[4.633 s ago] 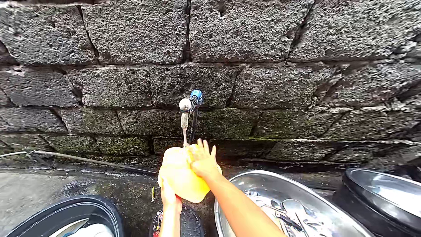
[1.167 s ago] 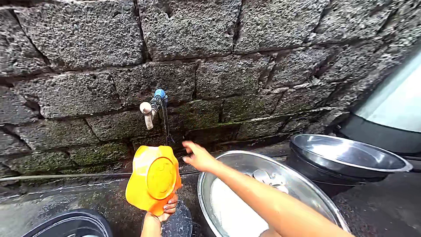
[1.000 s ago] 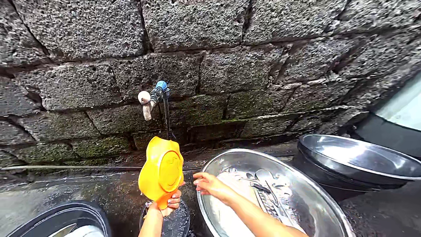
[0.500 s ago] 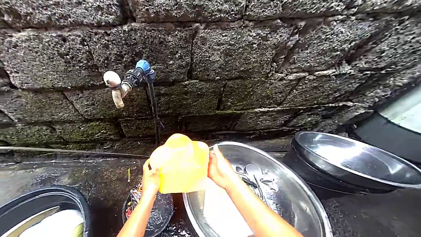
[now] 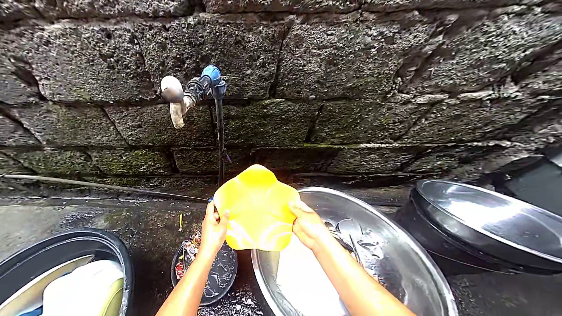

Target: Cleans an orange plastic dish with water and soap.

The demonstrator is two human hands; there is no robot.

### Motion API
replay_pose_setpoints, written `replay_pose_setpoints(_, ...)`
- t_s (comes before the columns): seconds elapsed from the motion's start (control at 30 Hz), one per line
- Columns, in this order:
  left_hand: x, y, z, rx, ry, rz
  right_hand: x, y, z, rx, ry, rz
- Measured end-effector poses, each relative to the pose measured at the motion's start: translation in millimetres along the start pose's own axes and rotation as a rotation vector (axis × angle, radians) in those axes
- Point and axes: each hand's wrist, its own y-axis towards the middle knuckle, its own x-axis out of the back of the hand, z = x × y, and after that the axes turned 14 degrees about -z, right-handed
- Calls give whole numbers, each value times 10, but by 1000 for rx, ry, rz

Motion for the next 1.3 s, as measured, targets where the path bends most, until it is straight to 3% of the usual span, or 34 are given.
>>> replay_pose_setpoints(0.47,14,15,30,-87,91,-19,-6,63,-9,7,-63,4)
replay_pose_setpoints(0.97,80,22,82,-233,-52,-11,22,115,-21,95,-151,0)
replay_pose_setpoints(1.3,93,50,141,-225,-51,-18,54,118,-7,150,-212,39)
